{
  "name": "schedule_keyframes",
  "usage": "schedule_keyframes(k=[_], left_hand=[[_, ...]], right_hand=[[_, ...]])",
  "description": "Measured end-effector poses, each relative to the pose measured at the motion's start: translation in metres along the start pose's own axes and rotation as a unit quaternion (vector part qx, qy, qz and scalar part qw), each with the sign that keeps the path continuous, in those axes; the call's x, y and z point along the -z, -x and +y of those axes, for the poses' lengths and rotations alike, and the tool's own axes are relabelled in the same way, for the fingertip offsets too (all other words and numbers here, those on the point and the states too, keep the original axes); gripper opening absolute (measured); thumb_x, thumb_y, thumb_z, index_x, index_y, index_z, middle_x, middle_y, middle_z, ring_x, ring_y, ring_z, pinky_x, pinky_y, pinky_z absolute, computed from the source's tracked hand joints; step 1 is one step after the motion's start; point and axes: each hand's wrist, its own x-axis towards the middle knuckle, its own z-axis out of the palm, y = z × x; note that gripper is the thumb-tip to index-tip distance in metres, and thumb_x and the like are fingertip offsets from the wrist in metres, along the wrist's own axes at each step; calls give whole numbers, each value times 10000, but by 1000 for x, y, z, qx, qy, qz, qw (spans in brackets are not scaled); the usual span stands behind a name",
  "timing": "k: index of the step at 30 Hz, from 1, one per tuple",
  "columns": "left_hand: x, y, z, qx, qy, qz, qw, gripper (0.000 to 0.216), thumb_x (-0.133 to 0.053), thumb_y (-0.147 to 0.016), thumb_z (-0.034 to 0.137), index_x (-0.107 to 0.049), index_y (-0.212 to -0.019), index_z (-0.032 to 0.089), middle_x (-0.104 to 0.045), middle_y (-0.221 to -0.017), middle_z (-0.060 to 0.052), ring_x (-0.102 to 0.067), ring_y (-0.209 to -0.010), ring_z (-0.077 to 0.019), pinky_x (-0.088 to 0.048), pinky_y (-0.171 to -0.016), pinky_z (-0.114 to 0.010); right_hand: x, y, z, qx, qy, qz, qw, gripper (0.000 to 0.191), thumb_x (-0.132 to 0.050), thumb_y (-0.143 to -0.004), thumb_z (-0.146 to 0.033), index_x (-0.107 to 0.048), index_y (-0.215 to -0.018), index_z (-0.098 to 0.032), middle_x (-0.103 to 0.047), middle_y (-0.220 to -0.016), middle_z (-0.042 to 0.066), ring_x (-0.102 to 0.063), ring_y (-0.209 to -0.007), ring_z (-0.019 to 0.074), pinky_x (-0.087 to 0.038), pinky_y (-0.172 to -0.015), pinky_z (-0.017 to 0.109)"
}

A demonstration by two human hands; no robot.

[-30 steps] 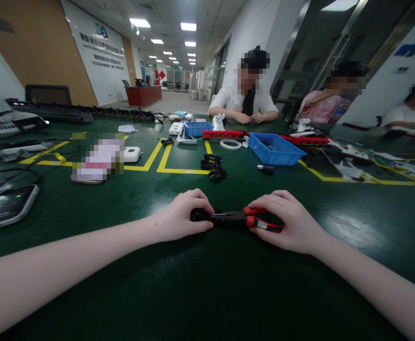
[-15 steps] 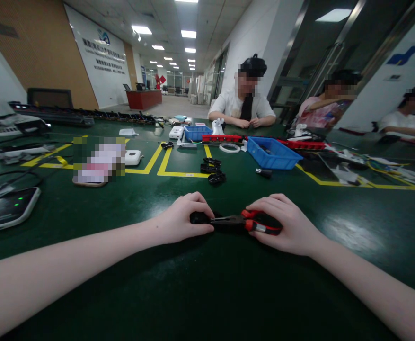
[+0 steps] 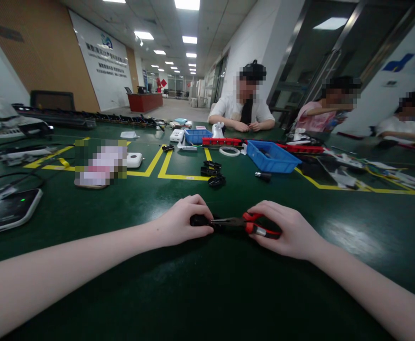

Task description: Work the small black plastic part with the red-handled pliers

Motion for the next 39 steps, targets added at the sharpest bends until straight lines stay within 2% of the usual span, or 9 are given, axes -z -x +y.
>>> schedule_keyframes(k=[5, 11, 17, 26, 39], left_hand=[[0, 0, -1, -6, -3, 2, 1000, 119, -698, -870, 291, -719, -955, 210, -589, -1060, -49, -586, -986, -222, -483, -906, -405], [0, 1, -2, -13, 12, 5, 1000, 178, -717, -848, 253, -669, -1010, 196, -574, -1097, -53, -595, -995, -218, -517, -896, -409], [-3, 4, -1, -47, 9, 20, 999, 171, -714, -838, 172, -632, -988, 186, -542, -1136, -52, -609, -1011, -202, -543, -920, -396], [-2, 3, -1, -60, -6, 5, 998, 187, -732, -837, 156, -625, -990, 175, -567, -1137, -56, -617, -1037, -211, -544, -934, -397], [-2, 2, -2, -57, 1, -2, 998, 119, -716, -851, 185, -659, -956, 183, -577, -1121, -55, -622, -1010, -204, -538, -907, -370]], right_hand=[[2, 0, 0, 9, 9, 3, 1000, 292, -645, -829, -299, -584, -1102, -216, -692, -998, 79, -681, -852, 222, -550, -709, 342], [8, -2, 1, 39, 65, 64, 995, 349, -670, -807, -297, -593, -1139, -222, -711, -1039, 94, -688, -913, 257, -547, -767, 389], [17, 0, 1, 52, 98, 82, 990, 374, -686, -789, -293, -623, -1152, -225, -714, -1052, 97, -681, -921, 274, -517, -769, 401], [15, -3, -6, 79, 115, 71, 988, 381, -682, -813, -300, -621, -1174, -193, -709, -1064, 116, -674, -909, 262, -509, -754, 392], [17, -6, -11, 59, 86, 26, 994, 309, -646, -828, -324, -656, -1123, -231, -722, -1014, 92, -686, -851, 247, -545, -727, 383]])
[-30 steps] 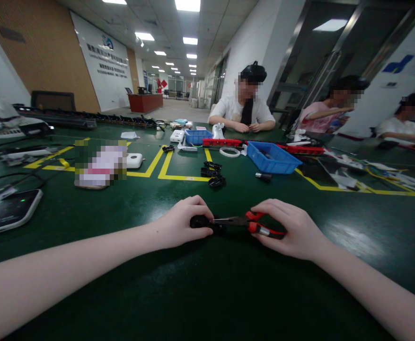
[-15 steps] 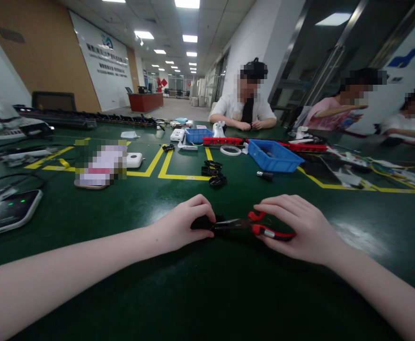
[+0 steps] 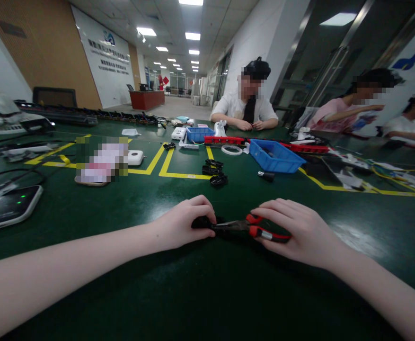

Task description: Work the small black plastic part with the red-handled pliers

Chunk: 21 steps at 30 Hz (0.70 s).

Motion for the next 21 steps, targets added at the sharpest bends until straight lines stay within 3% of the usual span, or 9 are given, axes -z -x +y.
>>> schedule_keyframes(k=[8, 14, 21], left_hand=[[0, 0, 2, 36, 22, 4, 999, 143, -735, -835, 252, -689, -948, 179, -591, -1069, -53, -638, -941, -195, -542, -856, -353], [2, -2, 3, 1, 30, 35, 999, 152, -723, -861, 253, -728, -997, 186, -629, -1165, -75, -629, -1048, -213, -502, -961, -382], [3, -4, 3, -12, 76, 63, 995, 114, -656, -912, 221, -750, -863, 176, -668, -1021, -57, -656, -925, -176, -533, -882, -330]], right_hand=[[2, 5, 8, -31, -42, 13, 999, 289, -652, -833, -288, -629, -1116, -234, -713, -1037, 86, -694, -896, 250, -564, -742, 376], [-11, 3, 3, -83, -117, 29, 989, 297, -688, -806, -268, -628, -1095, -245, -719, -1040, 65, -700, -919, 242, -579, -791, 374], [-17, 3, 0, -94, -144, 35, 985, 302, -693, -810, -264, -616, -1102, -245, -713, -1048, 73, -698, -933, 252, -580, -796, 384]])
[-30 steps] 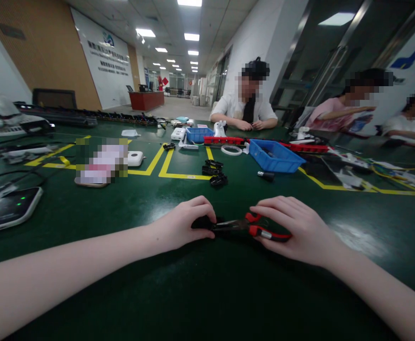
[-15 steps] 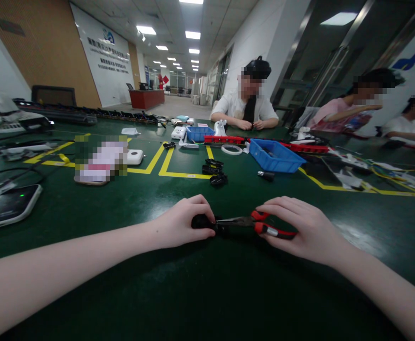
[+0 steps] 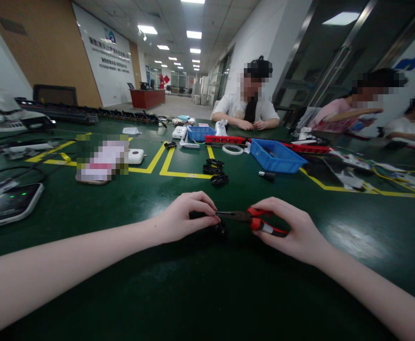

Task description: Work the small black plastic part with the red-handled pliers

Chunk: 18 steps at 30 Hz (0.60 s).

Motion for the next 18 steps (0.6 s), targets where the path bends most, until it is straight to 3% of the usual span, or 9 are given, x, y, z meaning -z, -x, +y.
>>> schedule_keyframes(k=[18], left_hand=[[1, 3, 7, -15, -60, -27, 998, 184, -587, -953, 233, -749, -893, 171, -651, -1047, -60, -617, -960, -190, -482, -903, -341]], right_hand=[[-2, 2, 2, 9, -18, 0, 1000, 336, -703, -808, -247, -591, -1125, -244, -698, -1053, 59, -690, -933, 235, -574, -796, 362]])
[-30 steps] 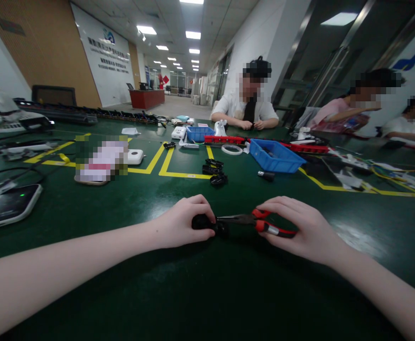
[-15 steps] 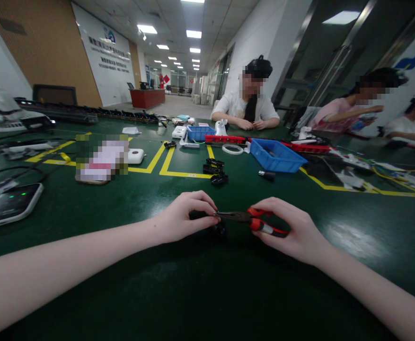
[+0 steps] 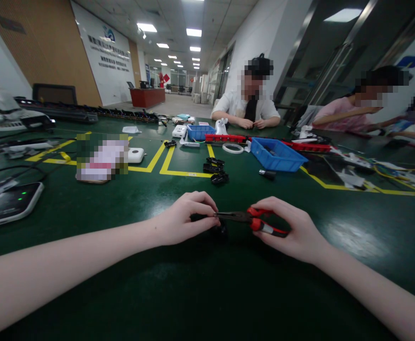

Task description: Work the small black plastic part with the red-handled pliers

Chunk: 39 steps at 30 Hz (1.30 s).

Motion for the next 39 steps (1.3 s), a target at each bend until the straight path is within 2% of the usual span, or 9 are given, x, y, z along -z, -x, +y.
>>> schedule_keyframes(k=[11, 27, 34, 39], left_hand=[[0, 1, -2, 4, -7, -23, 1000, 194, -570, -954, 204, -760, -947, 163, -623, -1068, -63, -602, -996, -192, -465, -925, -340], [0, 0, -4, 24, 58, -40, 997, 239, -526, -1003, 220, -747, -1038, 137, -599, -1093, -69, -594, -1015, -176, -475, -931, -310], [0, 0, -6, 36, 51, -42, 997, 234, -519, -1003, 236, -740, -1044, 172, -597, -1099, -63, -603, -1008, -185, -487, -933, -339], [-3, 1, -6, 20, 28, -31, 999, 187, -603, -938, 187, -700, -1098, 179, -588, -1191, -78, -569, -1136, -212, -452, -1031, -382]], right_hand=[[-4, 2, 0, -16, 7, -17, 1000, 329, -701, -807, -265, -574, -1110, -237, -684, -1012, 47, -688, -861, 207, -570, -721, 321], [-3, 3, 3, 6, 22, 22, 999, 364, -710, -804, -254, -578, -1143, -241, -683, -1048, 62, -680, -917, 229, -569, -775, 359], [-3, 1, 0, -5, 10, 6, 1000, 345, -703, -809, -256, -590, -1135, -243, -695, -1034, 54, -693, -888, 218, -579, -744, 338], [-3, 1, 0, -11, 9, -4, 1000, 326, -703, -809, -263, -597, -1117, -238, -699, -1024, 53, -697, -878, 213, -582, -754, 333]])
